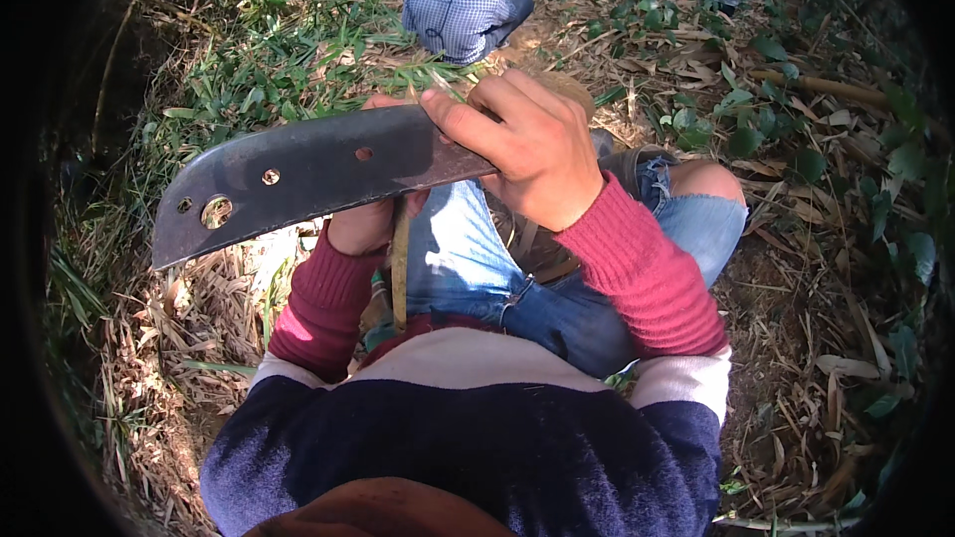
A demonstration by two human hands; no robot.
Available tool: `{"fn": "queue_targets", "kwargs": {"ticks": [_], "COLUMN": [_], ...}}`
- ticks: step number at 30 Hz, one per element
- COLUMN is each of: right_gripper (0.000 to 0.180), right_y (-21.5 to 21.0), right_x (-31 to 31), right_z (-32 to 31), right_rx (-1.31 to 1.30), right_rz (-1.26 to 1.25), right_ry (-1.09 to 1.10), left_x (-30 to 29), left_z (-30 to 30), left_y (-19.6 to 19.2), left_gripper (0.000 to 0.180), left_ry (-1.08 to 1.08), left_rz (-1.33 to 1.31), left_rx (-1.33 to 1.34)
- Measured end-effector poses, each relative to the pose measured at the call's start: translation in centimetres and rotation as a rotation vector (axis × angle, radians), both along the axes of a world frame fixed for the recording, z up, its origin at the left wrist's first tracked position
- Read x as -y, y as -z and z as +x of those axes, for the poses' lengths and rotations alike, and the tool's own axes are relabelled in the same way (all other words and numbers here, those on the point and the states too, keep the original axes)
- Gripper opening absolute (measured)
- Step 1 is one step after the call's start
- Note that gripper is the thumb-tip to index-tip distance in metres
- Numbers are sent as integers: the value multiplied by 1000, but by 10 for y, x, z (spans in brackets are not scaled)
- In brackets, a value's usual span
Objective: The person sits on the ground in a forest and uses a large curved blade to sharpen a wooden stick. They hold the stick in their left hand and repeatedly scrape the blade against the wood to create a pointed tip.
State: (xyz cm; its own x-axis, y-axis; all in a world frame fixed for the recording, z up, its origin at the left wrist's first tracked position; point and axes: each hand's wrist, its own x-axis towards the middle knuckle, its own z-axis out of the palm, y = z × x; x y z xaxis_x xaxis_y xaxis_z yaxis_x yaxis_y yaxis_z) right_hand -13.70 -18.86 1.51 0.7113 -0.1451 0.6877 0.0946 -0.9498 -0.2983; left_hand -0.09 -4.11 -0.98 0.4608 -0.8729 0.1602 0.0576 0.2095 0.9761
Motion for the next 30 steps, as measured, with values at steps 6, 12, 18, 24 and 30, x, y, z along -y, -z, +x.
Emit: {"fn": "queue_targets", "kwargs": {"ticks": [6,12,18,24,30], "right_gripper": [50,38,20,22,24], "right_y": [-2,20,54,26,20], "right_x": [8,45,83,53,40], "right_z": [1,4,-12,-2,-2], "right_rx": [-34,-74,-76,99,68], "right_rz": [-83,-130,416,1199,1167], "right_ry": [19,178,408,76,38], "left_x": [1,-7,-4,1,0], "left_z": [1,-8,-4,-7,-9], "left_y": [5,-16,-23,-25,-31], "left_gripper": [36,30,22,31,30], "left_ry": [94,171,-9,-60,-100], "left_rz": [-36,-44,82,19,74], "left_rx": [-81,-273,-272,-247,-202]}}
